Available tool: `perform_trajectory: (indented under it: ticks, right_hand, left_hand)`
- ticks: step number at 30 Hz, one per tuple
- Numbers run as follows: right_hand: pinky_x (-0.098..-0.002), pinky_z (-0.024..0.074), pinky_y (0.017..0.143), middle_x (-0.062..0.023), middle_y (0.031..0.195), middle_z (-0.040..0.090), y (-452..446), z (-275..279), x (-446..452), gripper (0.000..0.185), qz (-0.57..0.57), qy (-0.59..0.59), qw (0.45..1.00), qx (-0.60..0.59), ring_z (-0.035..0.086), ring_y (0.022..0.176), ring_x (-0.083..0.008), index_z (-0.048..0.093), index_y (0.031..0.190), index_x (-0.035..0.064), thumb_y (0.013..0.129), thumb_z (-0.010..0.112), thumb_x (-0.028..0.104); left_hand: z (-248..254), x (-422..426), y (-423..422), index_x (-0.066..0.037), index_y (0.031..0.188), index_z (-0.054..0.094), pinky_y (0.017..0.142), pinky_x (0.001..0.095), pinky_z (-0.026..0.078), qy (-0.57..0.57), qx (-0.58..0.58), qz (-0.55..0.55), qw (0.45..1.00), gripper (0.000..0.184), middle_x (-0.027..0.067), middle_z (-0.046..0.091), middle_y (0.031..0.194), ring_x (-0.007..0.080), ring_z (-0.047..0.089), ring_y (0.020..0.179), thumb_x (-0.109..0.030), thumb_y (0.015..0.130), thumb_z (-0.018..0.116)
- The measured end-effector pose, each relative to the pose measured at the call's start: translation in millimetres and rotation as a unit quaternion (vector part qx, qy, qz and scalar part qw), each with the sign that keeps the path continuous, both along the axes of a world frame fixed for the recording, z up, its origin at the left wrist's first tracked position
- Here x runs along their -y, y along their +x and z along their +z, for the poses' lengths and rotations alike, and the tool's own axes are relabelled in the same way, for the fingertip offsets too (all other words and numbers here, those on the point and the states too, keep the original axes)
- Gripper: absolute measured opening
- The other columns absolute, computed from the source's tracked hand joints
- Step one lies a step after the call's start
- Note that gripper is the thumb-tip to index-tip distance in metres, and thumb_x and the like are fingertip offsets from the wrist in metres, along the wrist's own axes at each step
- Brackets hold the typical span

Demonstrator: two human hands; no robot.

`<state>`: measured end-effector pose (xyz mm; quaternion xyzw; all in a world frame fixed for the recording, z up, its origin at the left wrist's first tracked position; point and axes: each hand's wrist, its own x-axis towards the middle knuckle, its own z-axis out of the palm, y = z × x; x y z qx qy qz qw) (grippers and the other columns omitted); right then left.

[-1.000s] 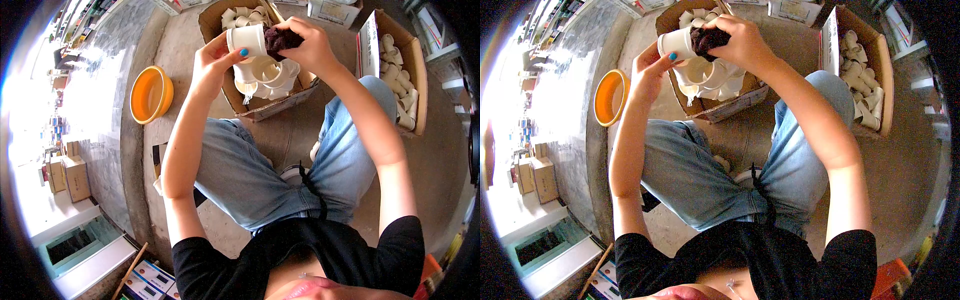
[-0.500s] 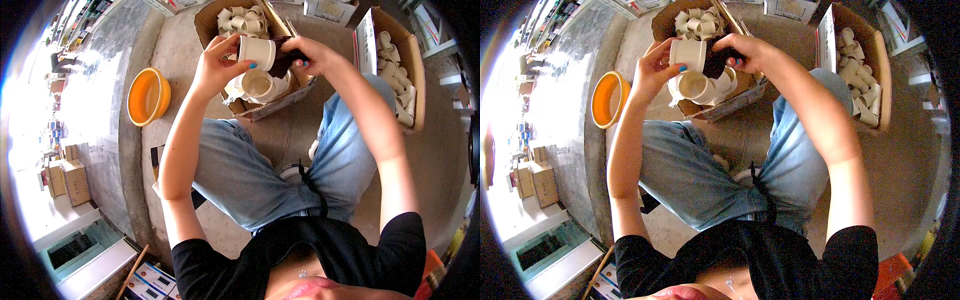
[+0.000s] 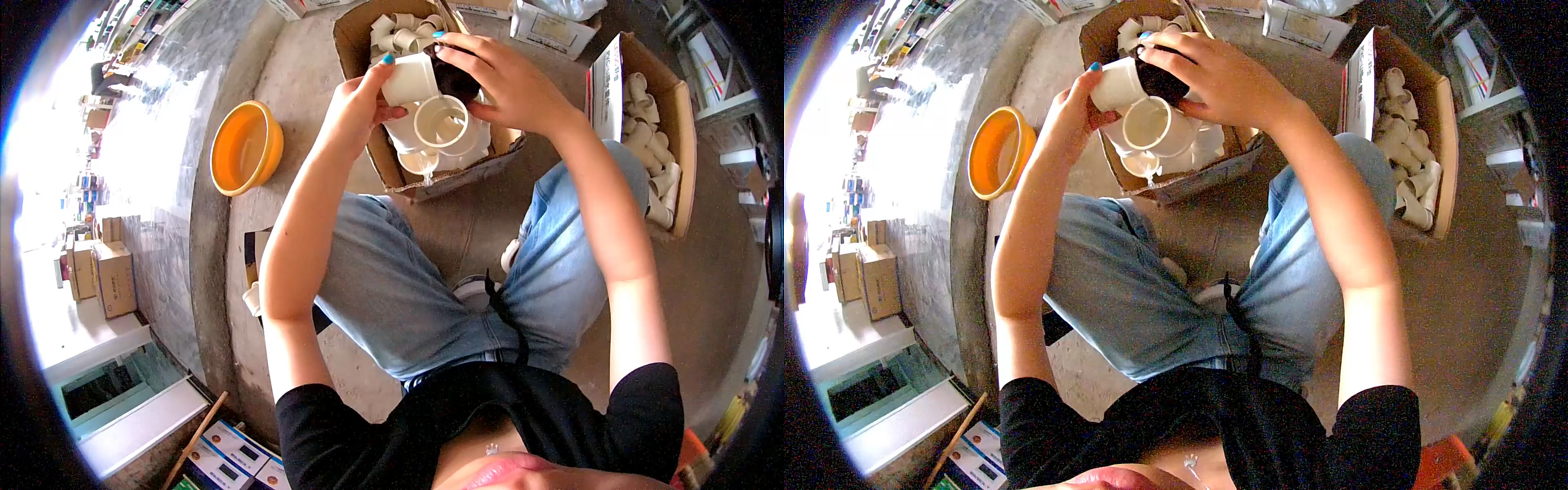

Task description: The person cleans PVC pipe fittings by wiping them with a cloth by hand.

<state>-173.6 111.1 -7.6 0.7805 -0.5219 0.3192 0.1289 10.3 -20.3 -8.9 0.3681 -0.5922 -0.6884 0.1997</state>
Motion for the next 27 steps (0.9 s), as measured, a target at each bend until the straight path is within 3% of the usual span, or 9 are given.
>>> perform_trajectory:
  ticks: [5, 10, 13, 16, 19, 22, 25, 26, 27]
  right_hand:
    - [-0.0376, 0.0431, 0.089, -0.013, 0.118, 0.045, -10, -14, 1, 0.068, -0.003, 0.003, 1.0, 0.012, 0.049, 0.107, -0.0307, 0.041, 0.118, 0.0061, 0.059, 0.073, 0.012]
    - [-0.0377, 0.0466, 0.083, -0.0157, 0.108, 0.053, -13, -26, 0, 0.068, -0.028, -0.023, 0.999, -0.026, 0.054, 0.099, -0.034, 0.041, 0.117, 0.005, 0.057, 0.074, 0.012]
    - [-0.0373, 0.0477, 0.077, -0.0145, 0.095, 0.057, -14, -29, 1, 0.059, 0.003, -0.022, 1.0, 0.005, 0.057, 0.089, -0.0311, 0.049, 0.107, 0.0043, 0.054, 0.074, 0.006]
    - [-0.0354, 0.0478, 0.067, -0.0152, 0.082, 0.059, -11, -26, -1, 0.044, 0.033, 0.04, 0.997, 0.062, 0.059, 0.075, -0.0322, 0.051, 0.099, 0.0026, 0.059, 0.07, 0.005]
    - [-0.0338, 0.0495, 0.068, -0.0149, 0.078, 0.063, -2, -21, -3, 0.037, 0.028, 0.149, 0.972, 0.178, 0.062, 0.073, -0.0297, 0.056, 0.098, -0.0006, 0.063, 0.066, 0.008]
    - [-0.0289, 0.0449, 0.045, -0.0082, 0.062, 0.059, -2, -34, 8, 0.021, 0.069, 0.229, 0.868, 0.434, 0.056, 0.05, -0.0196, 0.056, 0.088, 0.0006, 0.072, 0.058, 0.014]
    - [-0.0242, 0.0307, 0.029, -0.0034, 0.054, 0.051, -12, -20, -2, 0.017, 0.058, 0.421, 0.659, 0.621, 0.042, 0.036, -0.0098, 0.054, 0.076, 0.0041, 0.077, 0.053, 0.022]
    - [-0.0219, 0.0216, 0.024, -0.0019, 0.05, 0.044, -8, -24, -6, 0.024, 0.054, 0.424, 0.583, 0.691, 0.033, 0.031, -0.0078, 0.049, 0.071, 0.0074, 0.08, 0.051, 0.029]
    - [-0.0218, 0.022, 0.024, -0.0019, 0.05, 0.044, -13, -30, -4, 0.025, 0.106, 0.484, 0.5, 0.71, 0.032, 0.031, -0.0076, 0.049, 0.072, 0.0075, 0.081, 0.05, 0.031]
  left_hand:
    - [13, -11, 0, 0.009, 0.097, 0.055, 0.057, 0.022, 0.05, 0.036, -0.056, -0.032, 0.997, 0.048, 0.0104, 0.059, 0.08, 0.0134, 0.058, 0.066, -0.036, 0.082, 0.058]
    - [8, -9, 3, 0.009, 0.102, 0.054, 0.06, 0.0216, 0.05, -0.069, -0.068, -0.087, 0.992, 0.042, 0.0098, 0.06, 0.086, 0.0109, 0.057, 0.069, -0.026, 0.079, 0.064]
    - [11, -10, 6, 0.005, 0.109, 0.053, 0.064, 0.0239, 0.051, -0.154, -0.027, -0.124, 0.98, 0.041, 0.0098, 0.061, 0.089, 0.0126, 0.059, 0.074, -0.019, 0.078, 0.065]
    - [9, -13, 9, 0.003, 0.113, 0.051, 0.067, 0.0245, 0.05, -0.252, -0.008, -0.14, 0.958, 0.044, 0.0087, 0.061, 0.088, 0.0132, 0.06, 0.075, -0.015, 0.075, 0.067]
    - [1, -11, 10, 0.001, 0.109, 0.052, 0.065, 0.0226, 0.047, -0.335, -0.026, -0.127, 0.933, 0.048, 0.0053, 0.058, 0.087, 0.01, 0.056, 0.075, -0.012, 0.067, 0.073]
    - [1, -10, 7, 0.0, 0.101, 0.056, 0.058, 0.0204, 0.044, -0.418, -0.115, -0.112, 0.894, 0.051, 0.0011, 0.054, 0.082, 0.0056, 0.05, 0.067, -0.018, 0.059, 0.079]
    - [7, -19, 6, -0.001, 0.101, 0.056, 0.059, 0.0217, 0.046, -0.501, -0.126, -0.126, 0.847, 0.054, 0.0034, 0.054, 0.085, 0.0088, 0.052, 0.067, -0.021, 0.057, 0.08]
    - [8, -21, 6, -0.001, 0.102, 0.056, 0.058, 0.0219, 0.046, -0.541, -0.121, -0.132, 0.822, 0.055, 0.0039, 0.054, 0.085, 0.01, 0.053, 0.067, -0.021, 0.056, 0.08]
    - [8, -24, 6, -0.002, 0.102, 0.056, 0.058, 0.0222, 0.047, -0.58, -0.115, -0.138, 0.795, 0.056, 0.0043, 0.054, 0.085, 0.0111, 0.054, 0.067, -0.022, 0.056, 0.08]
